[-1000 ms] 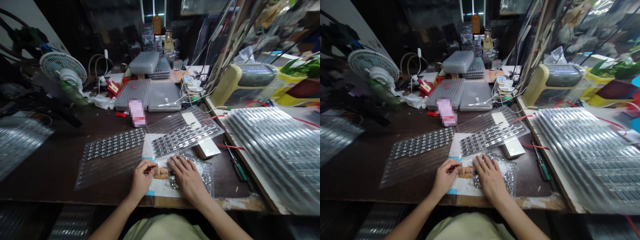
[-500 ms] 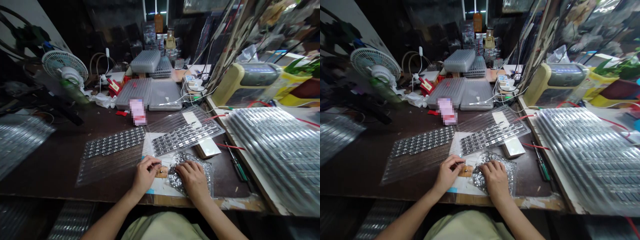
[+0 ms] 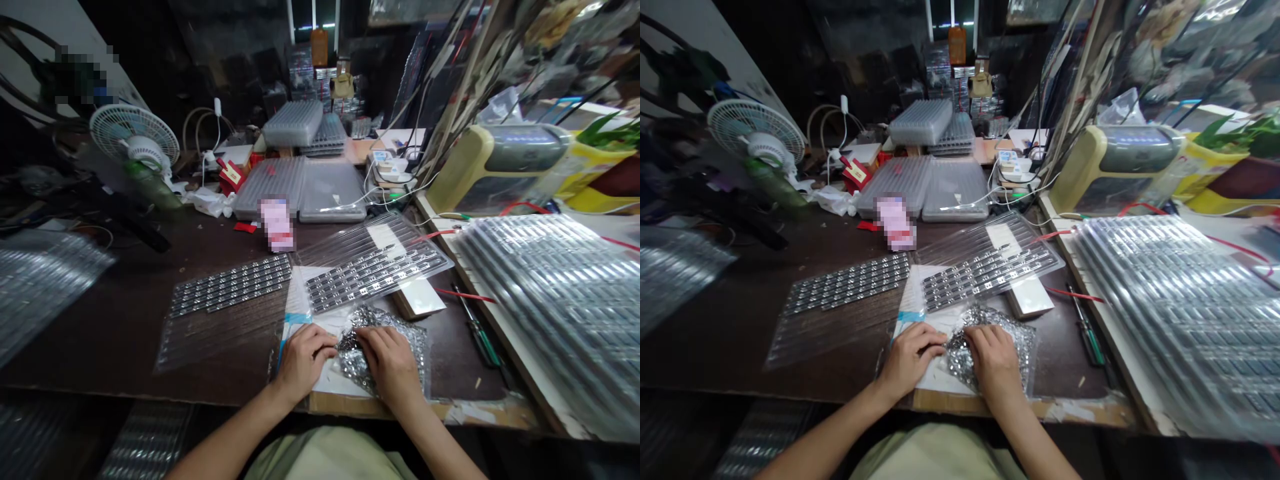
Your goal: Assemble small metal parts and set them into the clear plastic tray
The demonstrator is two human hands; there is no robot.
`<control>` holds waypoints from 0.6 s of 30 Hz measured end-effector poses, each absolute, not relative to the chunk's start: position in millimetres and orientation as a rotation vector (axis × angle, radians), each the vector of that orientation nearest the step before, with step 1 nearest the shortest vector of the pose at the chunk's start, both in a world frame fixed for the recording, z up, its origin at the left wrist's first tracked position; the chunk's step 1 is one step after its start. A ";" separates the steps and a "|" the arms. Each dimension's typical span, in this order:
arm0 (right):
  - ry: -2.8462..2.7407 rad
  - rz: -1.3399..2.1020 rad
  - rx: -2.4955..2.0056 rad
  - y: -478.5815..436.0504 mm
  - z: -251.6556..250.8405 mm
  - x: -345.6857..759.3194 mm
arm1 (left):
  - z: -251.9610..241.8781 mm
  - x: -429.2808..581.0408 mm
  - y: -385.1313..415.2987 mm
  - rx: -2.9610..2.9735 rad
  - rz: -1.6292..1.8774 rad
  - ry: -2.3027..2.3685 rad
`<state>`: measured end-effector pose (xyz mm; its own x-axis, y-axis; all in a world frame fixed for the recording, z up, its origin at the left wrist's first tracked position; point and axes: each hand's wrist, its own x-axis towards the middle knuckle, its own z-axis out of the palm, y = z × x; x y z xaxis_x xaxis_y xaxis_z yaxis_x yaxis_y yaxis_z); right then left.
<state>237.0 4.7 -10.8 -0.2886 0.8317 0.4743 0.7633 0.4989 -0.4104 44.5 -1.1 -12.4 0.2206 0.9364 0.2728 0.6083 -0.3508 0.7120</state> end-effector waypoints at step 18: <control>-1.995 0.492 -1.168 1.6 4.5 221.0 | 3.0 -33.7 92.9 2.156 0.903 2.110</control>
<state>221.0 1.6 4.5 -0.2941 0.8602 0.4165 0.5679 0.5078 -0.6478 -33.7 92.9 3.0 -0.0624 0.9153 0.3980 0.9197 -0.1022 0.3792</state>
